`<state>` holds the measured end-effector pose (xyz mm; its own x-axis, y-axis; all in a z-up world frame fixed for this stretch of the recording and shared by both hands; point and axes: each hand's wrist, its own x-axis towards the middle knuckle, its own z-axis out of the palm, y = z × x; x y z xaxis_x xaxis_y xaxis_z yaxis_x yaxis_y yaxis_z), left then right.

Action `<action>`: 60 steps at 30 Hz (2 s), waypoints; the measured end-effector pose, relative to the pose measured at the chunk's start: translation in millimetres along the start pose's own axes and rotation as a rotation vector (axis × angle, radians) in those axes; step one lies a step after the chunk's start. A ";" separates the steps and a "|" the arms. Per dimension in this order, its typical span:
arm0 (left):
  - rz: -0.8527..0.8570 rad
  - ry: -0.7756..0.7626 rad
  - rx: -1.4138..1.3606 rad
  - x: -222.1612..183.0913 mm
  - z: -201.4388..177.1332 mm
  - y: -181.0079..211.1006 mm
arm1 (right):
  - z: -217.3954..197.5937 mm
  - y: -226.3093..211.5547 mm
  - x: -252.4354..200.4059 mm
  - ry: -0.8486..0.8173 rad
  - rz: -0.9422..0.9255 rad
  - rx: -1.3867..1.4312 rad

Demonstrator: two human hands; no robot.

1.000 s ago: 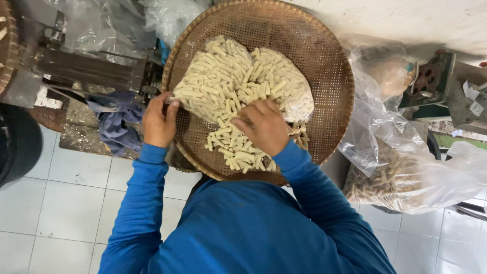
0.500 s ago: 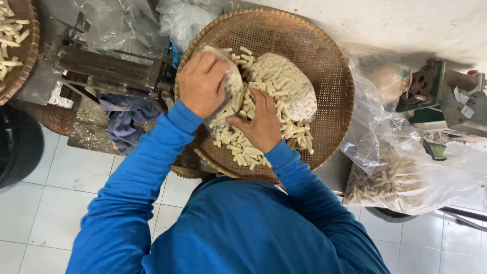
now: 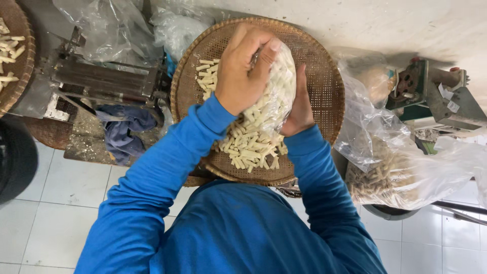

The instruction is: The person empties plastic bags of small, cylindrical, off-white food items into a large woven basket. They then use their hands to spread and mix the items within the basket and transfer portions to other nearby baskets.

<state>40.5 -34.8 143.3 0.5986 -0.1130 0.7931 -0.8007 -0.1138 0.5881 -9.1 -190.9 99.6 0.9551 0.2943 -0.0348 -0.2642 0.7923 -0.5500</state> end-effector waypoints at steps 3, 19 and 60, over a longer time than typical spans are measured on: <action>-0.190 -0.105 -0.443 0.9 -6.5 -45.9 | 16.6 -21.9 0.1 0.012 0.174 -0.202; -0.211 0.353 -0.291 -29.2 -0.2 -71.2 | -33.8 21.8 9.2 0.480 -0.406 -0.816; -0.112 0.280 -0.280 -0.3 -14.8 -92.1 | 19.3 -114.8 -2.5 0.312 -1.188 -2.044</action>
<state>113.7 -9.8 91.3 0.6841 0.1624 0.7111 -0.7293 0.1678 0.6633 16.3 -272.3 179.0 0.5718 0.0812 0.8164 0.4199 -0.8838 -0.2062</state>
